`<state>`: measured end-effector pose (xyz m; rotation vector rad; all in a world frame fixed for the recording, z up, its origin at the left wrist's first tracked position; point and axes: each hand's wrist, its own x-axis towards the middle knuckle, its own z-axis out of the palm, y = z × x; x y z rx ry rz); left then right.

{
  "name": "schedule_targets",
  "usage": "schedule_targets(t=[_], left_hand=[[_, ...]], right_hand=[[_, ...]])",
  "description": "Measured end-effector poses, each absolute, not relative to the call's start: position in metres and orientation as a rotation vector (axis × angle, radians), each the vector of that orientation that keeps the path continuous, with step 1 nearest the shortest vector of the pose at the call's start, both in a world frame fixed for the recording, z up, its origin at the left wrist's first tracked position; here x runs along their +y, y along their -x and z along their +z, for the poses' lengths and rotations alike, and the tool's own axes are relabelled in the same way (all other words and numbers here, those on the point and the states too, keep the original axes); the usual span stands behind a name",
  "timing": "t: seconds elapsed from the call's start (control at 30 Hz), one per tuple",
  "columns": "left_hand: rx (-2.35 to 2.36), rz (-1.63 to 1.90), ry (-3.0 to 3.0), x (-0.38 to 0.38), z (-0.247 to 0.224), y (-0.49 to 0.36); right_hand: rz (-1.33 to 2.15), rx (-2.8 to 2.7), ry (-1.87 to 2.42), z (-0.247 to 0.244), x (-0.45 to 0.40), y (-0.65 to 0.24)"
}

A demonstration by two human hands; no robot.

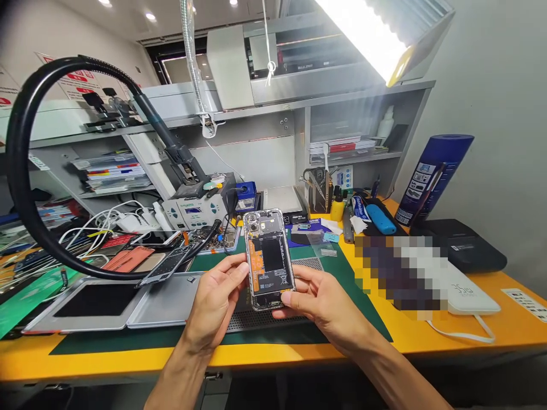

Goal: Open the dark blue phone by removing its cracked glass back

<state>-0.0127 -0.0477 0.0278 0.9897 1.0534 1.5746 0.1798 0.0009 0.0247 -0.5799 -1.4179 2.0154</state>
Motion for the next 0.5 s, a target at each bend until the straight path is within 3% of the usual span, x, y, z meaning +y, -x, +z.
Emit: schedule_targets(t=[0.5], left_hand=[[1.377,1.300,-1.477,-0.057,0.041,0.057]], right_hand=[[2.047,-1.756,0.590,0.036,0.025,-0.210]])
